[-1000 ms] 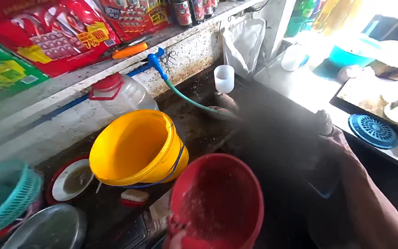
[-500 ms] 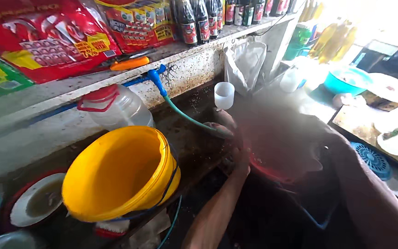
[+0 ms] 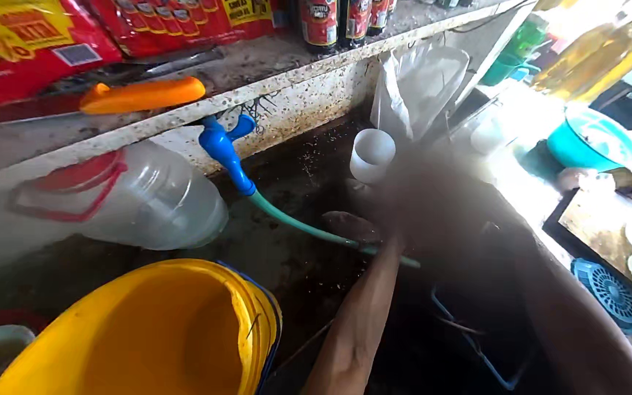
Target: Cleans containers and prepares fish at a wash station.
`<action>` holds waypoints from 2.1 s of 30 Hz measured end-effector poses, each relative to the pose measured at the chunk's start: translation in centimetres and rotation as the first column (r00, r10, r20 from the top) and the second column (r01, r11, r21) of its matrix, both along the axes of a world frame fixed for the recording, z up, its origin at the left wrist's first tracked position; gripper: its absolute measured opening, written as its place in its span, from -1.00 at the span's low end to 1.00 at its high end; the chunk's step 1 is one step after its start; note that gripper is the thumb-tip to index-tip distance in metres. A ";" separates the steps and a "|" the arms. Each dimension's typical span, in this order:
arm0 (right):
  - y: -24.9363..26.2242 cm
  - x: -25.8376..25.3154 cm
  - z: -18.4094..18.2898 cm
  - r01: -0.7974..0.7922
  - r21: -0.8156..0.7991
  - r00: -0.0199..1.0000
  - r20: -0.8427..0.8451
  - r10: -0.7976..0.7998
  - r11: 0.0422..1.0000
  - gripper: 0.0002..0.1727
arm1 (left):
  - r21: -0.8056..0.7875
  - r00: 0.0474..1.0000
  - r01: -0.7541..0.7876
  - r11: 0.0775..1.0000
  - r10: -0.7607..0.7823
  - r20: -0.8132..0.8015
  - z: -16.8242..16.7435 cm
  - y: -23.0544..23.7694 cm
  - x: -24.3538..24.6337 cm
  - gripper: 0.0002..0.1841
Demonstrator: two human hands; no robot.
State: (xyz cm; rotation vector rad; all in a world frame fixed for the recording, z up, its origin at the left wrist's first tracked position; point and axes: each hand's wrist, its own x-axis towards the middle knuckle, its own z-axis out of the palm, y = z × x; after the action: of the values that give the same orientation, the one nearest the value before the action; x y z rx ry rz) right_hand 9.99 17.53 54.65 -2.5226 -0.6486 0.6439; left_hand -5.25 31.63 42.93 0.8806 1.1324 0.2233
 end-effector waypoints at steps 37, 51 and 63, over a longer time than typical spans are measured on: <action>-29.0 -29.5 -20.3 0.710 0.046 0.704 -0.023 -0.709 0.703 -0.34 | -0.255 -0.332 0.925 -0.282 -0.275 -0.902 -2.8 16.1 -2.7 0.11; -15.1 -25.3 -15.8 0.243 0.389 0.950 0.089 -0.299 0.889 -0.67 | 0.657 0.833 0.439 0.613 -0.552 -0.040 8.9 7.3 -19.7 -0.76; 13.3 -15.6 -7.8 -0.287 0.402 0.927 -0.113 0.359 0.869 -0.56 | 0.692 0.812 0.549 0.469 -0.102 -0.575 -5.4 17.4 -12.8 -0.29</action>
State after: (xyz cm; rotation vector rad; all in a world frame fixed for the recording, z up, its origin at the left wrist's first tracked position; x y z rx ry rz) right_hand -5.64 30.80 46.82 -1.9839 -1.0333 0.7727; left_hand -18.04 49.04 37.51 2.1358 1.2440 0.2318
